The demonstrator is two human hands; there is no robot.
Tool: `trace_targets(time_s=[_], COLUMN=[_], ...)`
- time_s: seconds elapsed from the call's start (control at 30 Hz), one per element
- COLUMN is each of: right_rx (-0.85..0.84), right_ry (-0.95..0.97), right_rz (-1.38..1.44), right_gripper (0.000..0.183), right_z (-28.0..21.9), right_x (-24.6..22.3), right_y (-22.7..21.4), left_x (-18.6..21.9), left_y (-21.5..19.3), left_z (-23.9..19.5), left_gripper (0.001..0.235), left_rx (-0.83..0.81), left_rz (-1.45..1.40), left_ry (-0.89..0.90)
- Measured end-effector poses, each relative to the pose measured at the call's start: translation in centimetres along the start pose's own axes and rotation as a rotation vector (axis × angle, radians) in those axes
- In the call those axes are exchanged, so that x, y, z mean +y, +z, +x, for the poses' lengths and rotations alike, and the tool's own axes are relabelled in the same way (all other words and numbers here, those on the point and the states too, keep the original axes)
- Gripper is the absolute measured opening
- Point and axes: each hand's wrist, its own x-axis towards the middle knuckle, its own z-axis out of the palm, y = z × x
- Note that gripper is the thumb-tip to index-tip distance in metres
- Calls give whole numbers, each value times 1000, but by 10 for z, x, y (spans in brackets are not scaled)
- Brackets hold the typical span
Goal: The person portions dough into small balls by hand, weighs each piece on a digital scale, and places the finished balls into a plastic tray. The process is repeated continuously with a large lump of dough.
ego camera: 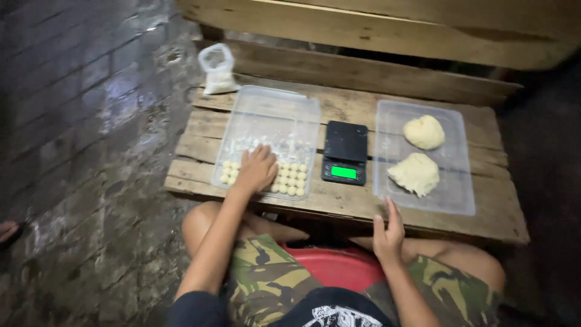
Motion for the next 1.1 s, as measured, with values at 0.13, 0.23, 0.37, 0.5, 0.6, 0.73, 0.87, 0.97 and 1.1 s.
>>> trace_targets(time_s=[0.13,0.23,0.37,0.5,0.6,0.73,0.87,0.97,1.1], right_rx=[98,167,112,2,-49,-73,-103,-169,-200], right_ry=[-7,-15,-45,-100,-269,-512,-617,-573,-539], right_rz=[-294,-531,-784,-848,-955,-1001,-1020,-920,-904], right_gripper=[52,52,56,51,45,45,26,23,20], right_z=[30,49,66,73,84,102,107,105,106], right_x=[-5,10,26,49,60,93,100,115,114], right_y=[-26,-50,-68,-62,-57,-39,-34,-35,-39], left_x=[33,75,167,244,278,288,292,286,286], left_y=[0,43,87,93,172,209,210,181,173], left_z=[-17,-21,-31,-6,44,77,83,68,69], left_gripper=[60,43,17,11,22,8,9,9,12], left_rx=[126,356,450,322,487,508,400,359,336], left_rz=[-81,-100,-321,-389,-291,-278,-360,-419,-468], left_ry=[81,317,684,724,710,502,443,450,445])
